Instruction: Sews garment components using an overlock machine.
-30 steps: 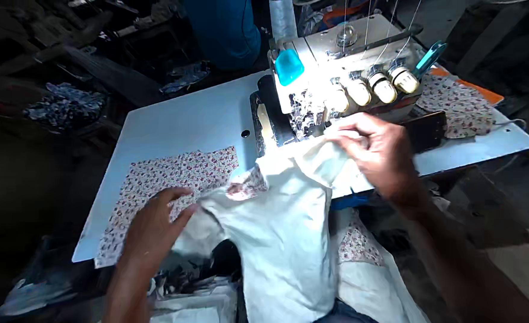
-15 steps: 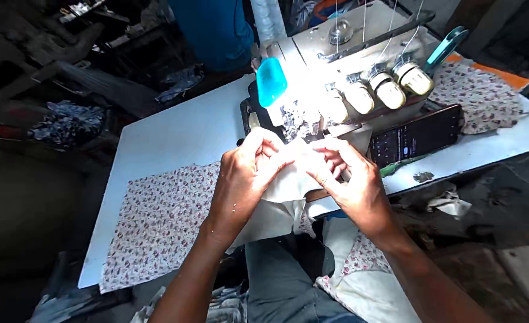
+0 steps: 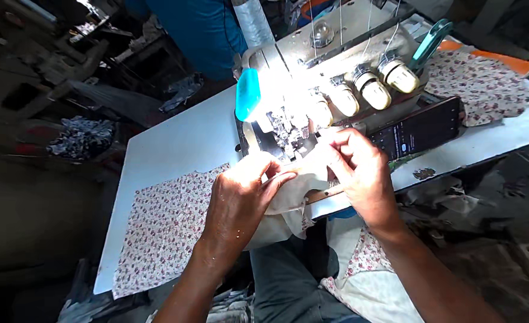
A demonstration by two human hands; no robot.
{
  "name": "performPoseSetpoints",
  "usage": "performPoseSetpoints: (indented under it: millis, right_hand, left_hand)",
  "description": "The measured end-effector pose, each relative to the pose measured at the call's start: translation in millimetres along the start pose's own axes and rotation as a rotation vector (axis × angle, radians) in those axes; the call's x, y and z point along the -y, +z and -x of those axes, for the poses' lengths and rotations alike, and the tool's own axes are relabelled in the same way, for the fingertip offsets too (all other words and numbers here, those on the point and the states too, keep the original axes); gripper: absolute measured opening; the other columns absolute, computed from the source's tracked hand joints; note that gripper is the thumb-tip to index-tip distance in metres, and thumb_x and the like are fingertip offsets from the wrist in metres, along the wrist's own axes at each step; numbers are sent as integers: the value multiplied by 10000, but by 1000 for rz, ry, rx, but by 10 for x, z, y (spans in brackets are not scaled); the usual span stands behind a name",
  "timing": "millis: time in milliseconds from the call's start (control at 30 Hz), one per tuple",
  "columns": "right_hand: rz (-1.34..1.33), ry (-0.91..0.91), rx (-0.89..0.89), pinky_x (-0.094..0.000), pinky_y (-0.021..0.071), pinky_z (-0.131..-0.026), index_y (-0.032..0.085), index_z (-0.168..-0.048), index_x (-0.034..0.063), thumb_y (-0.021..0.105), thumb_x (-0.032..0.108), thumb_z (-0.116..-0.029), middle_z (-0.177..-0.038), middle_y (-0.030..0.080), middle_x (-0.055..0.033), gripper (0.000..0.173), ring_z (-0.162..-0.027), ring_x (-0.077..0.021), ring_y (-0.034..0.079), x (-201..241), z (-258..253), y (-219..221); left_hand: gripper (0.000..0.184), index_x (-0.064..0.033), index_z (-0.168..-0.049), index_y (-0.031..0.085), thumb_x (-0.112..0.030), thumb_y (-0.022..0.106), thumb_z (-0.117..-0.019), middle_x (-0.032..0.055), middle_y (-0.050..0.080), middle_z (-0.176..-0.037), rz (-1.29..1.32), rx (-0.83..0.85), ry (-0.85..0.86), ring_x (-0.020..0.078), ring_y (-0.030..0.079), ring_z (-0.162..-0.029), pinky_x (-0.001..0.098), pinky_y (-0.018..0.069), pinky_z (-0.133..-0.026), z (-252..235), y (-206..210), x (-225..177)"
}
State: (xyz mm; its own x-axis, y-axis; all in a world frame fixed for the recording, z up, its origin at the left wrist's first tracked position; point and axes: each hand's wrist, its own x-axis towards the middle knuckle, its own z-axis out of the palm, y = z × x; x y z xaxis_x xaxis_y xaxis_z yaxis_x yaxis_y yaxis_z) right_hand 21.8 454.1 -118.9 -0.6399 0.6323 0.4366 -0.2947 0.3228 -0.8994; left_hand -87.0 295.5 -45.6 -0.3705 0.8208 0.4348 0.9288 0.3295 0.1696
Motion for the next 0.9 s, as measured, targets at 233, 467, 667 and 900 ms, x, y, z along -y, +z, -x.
performPoseSetpoints:
  millis: [233,467,667,900]
  right_hand:
    - [-199,-128,163,-303,546,-1033,498,-1377,-45,634,420,-998,-1331,640,-97,615,-1225,-137,633,-8,76,-33]
    - [-161,97,372,-156,547,-637,706,-957,87,825,188,-845,-812,680,35,192,-709,1,638,-40,96,42]
    - [-261,226,124,-198,591,-656,654,-1065,79,686,76,-959,-857,704,-6,111,-721,-65,689,0,249,192]
    - [-174,161,27,-143,464,-484,683,-1016,97,713,153,-960,-777,668,32,85,-547,-4,556,49,239,270]
  left_hand:
    - [163,-66,-1002,720,-171,596,-1011,-82,611,-721,410,191,4,-85,496,-587,79,415,-545,-44,-99,67]
    - [184,-134,-1159,673,-75,554,-1031,-153,670,-851,571,0,-269,-102,610,-690,80,511,-617,-50,-233,135]
    - [203,-119,-1185,663,-51,545,-1035,-124,674,-835,579,-86,-447,-73,623,-699,101,520,-647,26,-136,228]
    - [111,-121,-1060,676,-52,641,-980,-141,664,-807,594,-101,-410,-86,616,-683,87,519,-629,80,-149,197]
